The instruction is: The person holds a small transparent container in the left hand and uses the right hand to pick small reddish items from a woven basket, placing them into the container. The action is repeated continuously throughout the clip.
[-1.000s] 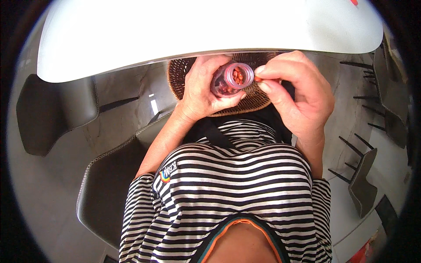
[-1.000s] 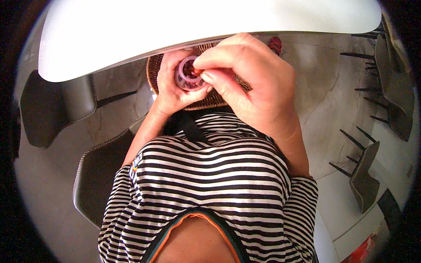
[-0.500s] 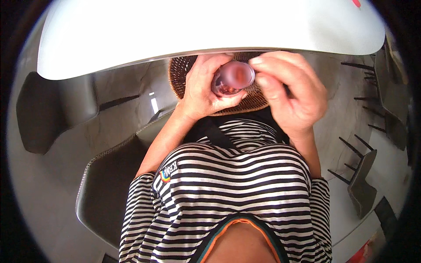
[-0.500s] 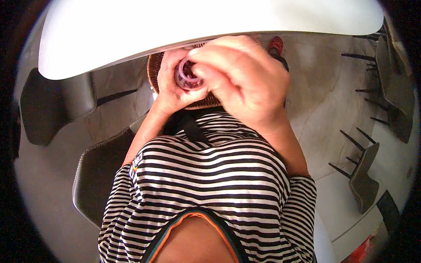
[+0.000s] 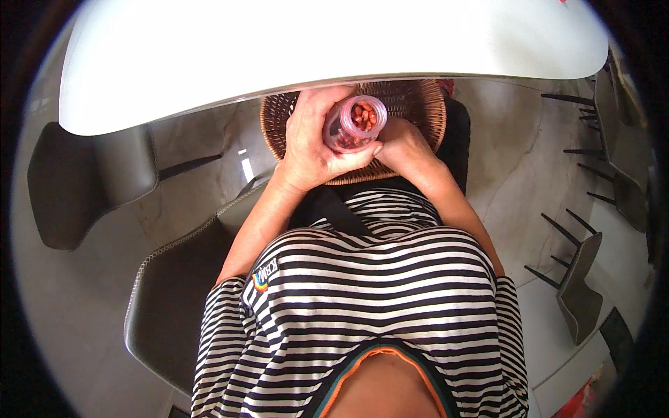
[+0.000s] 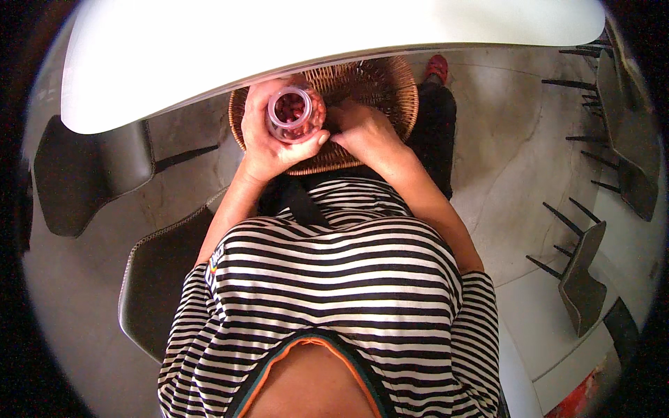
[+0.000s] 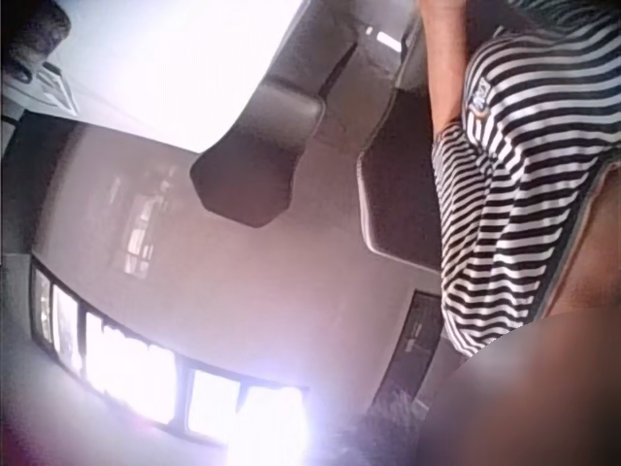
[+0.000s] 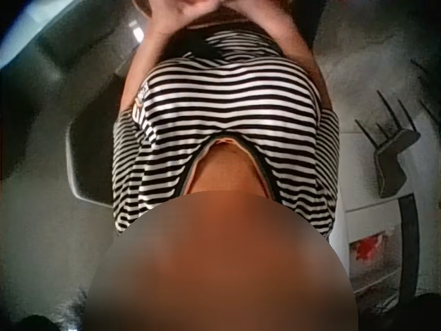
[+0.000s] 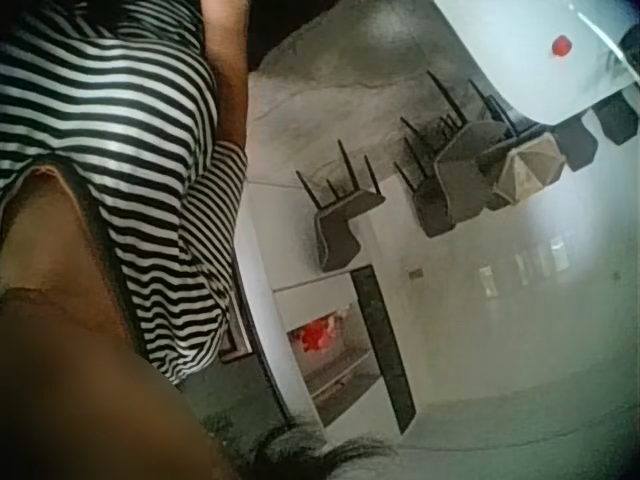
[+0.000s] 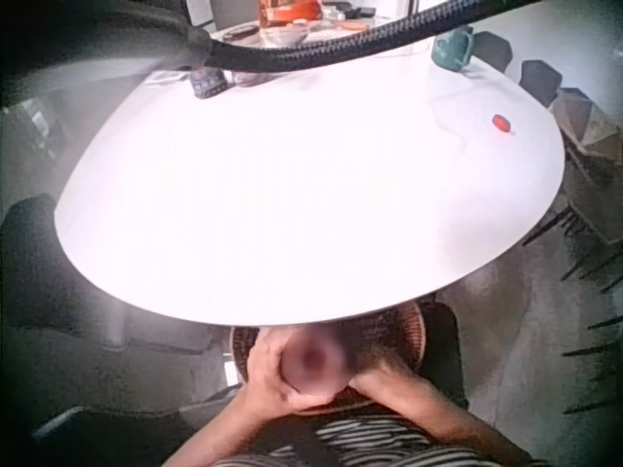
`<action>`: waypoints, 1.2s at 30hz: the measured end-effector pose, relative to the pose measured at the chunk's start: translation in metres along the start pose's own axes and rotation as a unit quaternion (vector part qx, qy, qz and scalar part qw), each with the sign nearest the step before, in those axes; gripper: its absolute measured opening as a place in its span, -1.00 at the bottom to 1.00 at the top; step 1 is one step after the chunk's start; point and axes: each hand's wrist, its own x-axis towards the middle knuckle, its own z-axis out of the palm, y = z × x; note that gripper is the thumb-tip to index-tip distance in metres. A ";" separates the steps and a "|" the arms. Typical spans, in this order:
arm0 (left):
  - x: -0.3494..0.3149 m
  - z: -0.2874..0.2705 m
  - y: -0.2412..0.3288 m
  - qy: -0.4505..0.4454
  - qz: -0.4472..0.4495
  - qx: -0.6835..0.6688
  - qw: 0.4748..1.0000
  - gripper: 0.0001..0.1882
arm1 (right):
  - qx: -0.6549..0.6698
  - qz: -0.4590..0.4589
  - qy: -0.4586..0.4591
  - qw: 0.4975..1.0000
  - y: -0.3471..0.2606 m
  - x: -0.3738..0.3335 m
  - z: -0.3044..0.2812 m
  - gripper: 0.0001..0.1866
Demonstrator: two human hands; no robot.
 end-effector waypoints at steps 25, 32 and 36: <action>-0.001 -0.002 -0.002 -0.006 -0.010 0.005 1.000 -0.24 | 0.045 -0.149 0.291 0.944 -0.092 0.027 -0.108 -0.83; -0.008 0.009 0.003 0.032 -0.029 -0.005 0.999 -0.17 | -0.025 0.075 -0.047 0.996 -0.027 -0.007 -0.059 -0.77; -0.003 0.009 0.003 0.009 -0.023 -0.022 0.999 -0.20 | -0.033 0.011 -0.020 0.999 -0.004 -0.004 0.000 -0.80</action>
